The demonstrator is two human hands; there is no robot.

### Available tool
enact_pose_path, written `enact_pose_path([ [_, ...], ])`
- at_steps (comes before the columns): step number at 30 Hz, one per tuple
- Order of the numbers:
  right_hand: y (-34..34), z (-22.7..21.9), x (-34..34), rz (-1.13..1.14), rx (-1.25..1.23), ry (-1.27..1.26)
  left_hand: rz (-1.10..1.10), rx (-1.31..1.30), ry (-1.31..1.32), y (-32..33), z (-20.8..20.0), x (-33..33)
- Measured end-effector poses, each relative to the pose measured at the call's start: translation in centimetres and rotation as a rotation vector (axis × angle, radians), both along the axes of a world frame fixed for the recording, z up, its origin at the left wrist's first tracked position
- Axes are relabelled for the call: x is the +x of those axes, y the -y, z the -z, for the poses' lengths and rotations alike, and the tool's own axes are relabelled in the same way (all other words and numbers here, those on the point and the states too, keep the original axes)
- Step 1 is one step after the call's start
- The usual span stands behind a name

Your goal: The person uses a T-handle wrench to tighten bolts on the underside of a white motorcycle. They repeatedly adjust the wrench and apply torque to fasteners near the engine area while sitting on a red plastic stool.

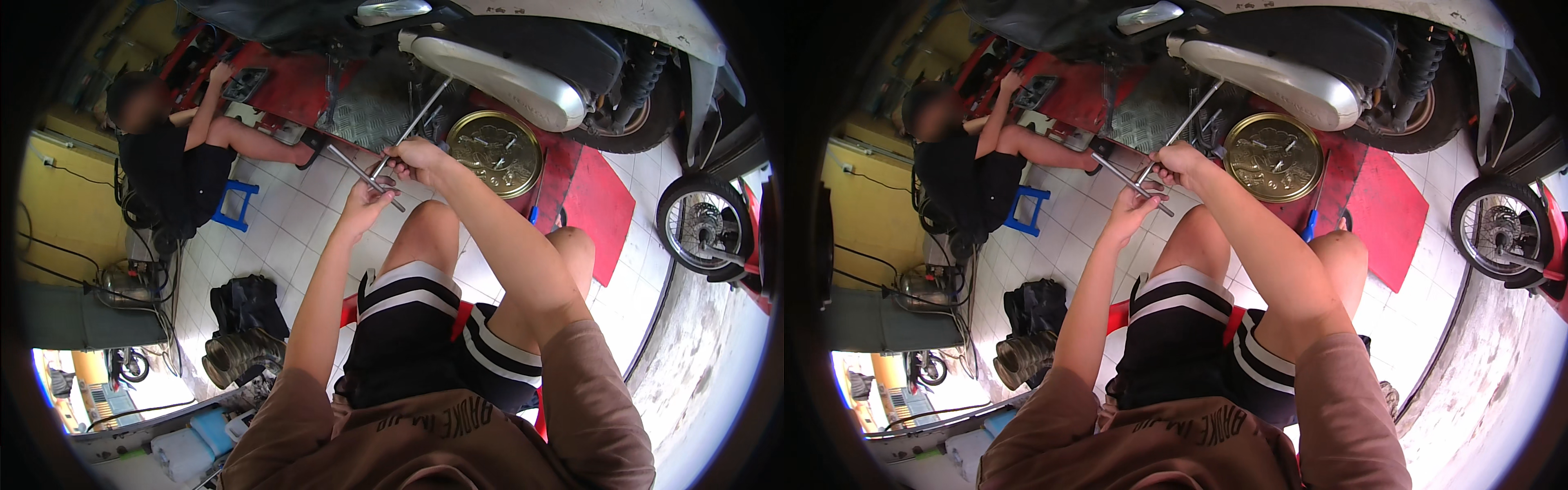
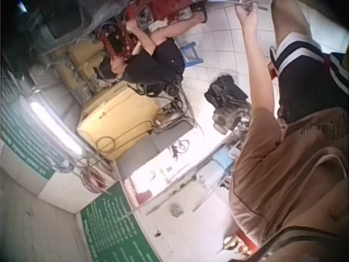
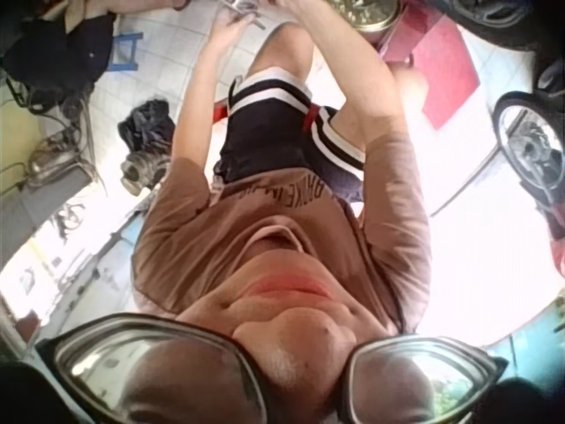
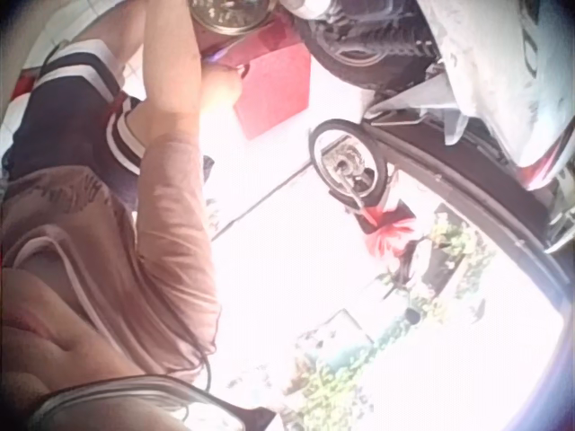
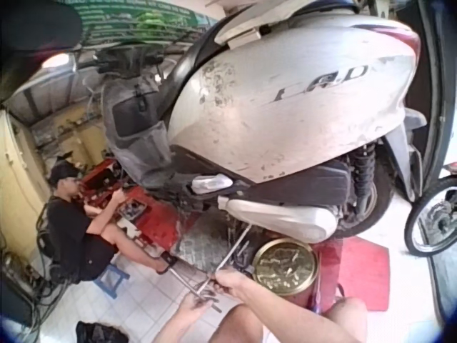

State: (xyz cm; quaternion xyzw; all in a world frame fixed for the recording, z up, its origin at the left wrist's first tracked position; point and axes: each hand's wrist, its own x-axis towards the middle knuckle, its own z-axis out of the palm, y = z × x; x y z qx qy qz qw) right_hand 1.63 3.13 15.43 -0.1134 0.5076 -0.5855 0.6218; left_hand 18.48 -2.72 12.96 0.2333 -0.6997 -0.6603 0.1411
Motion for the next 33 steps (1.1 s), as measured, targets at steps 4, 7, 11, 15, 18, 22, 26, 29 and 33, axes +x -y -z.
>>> enact_pose_path([
  [4, 0.0, -0.4, 0.0, -0.015, 0.013, 0.019, 0.04, 0.057, 0.032, -0.2, 0.3, -0.4],
  [7, -0.3, -0.5, 0.4, -0.043, 0.084, -0.026, 0.08, -0.194, 0.163, -0.3, 0.8, 0.3],
  [11, -0.6, -0.1, 0.1, -0.092, 0.149, -0.142, 0.14, -0.459, 0.201, -0.8, 1.3, 0.2],
  [15, -0.6, -0.8, -0.3, -0.09, 0.138, -0.143, 0.244, -0.61, 0.33, -1.6, 0.6, 0.1],
  [18, -0.9, -1.9, -0.1, -0.037, 0.141, -0.155, 0.375, -0.603, 0.362, -2.1, 1.1, -0.5],
  [22, -3.2, -2.9, 0.5, -0.059, 0.203, -0.372, 0.408, -0.693, 0.365, -2.4, 2.5, -2.7],
  [26, -7.4, -1.6, -1.7, -0.1, 0.379, -0.636, 0.476, -1.019, 0.656, -3.0, 4.0, -7.2],
  [29, -11.4, -2.7, -2.3, -0.203, 0.448, -0.749, 0.575, -1.133, 0.72, -2.7, 3.8, -8.1],
  [33, -16.7, -8.8, -3.7, -0.305, 0.48, -1.224, 0.285, -0.994, 0.53, -4.4, 2.0, -9.4],
])
